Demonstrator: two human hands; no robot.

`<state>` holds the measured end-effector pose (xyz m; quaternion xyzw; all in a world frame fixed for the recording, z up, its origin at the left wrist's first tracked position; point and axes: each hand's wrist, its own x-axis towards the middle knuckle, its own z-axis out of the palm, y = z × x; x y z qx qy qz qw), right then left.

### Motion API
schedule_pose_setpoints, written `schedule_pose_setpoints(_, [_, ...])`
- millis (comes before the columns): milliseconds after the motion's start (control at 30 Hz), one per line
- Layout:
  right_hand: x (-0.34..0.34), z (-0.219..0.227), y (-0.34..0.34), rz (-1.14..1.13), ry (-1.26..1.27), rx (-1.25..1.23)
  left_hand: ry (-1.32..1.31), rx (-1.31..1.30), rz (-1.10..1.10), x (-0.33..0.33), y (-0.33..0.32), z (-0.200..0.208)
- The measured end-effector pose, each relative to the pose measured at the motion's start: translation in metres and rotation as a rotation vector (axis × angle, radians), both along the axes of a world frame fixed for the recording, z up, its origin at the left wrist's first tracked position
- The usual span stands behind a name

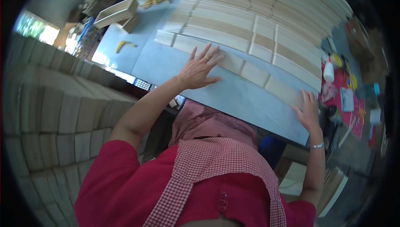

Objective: The person assembles small wooden boxes by applying glue to the edges of pre-cut wooden frames and attaching flat wooden panels. They use a pneumatic nail gun to secure the joints and stack the finished boxes on a nearby pile. The process involves repetitive gluing, nailing, and stacking actions.

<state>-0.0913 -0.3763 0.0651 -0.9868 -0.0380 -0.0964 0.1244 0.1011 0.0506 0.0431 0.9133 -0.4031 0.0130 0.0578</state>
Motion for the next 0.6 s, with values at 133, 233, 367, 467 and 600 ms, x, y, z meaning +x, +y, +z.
schedule_pose_setpoints(133, [-0.018, 0.021, -0.013, 0.028, 0.108, -0.09, -0.307, 0.081, 0.284, 0.035, 0.052, 0.017])
schedule_pose_setpoints(233, [-0.03, 0.026, -0.017, -0.004, -0.008, -0.065, -0.196, 0.14, 0.453, 0.056, 0.109, 0.021])
schedule_pose_setpoints(367, [-0.043, 0.023, -0.02, -0.109, -0.08, -0.178, 0.014, 0.238, 0.453, 0.056, 0.115, 0.037])
schedule_pose_setpoints(467, [-0.05, 0.015, -0.019, -0.22, -0.032, -0.196, -0.011, 0.196, 0.374, 0.041, 0.095, 0.034])
schedule_pose_setpoints(600, [-0.051, 0.021, 0.034, -0.29, 0.061, -0.061, 0.101, 0.22, 0.282, 0.015, 0.074, 0.037])
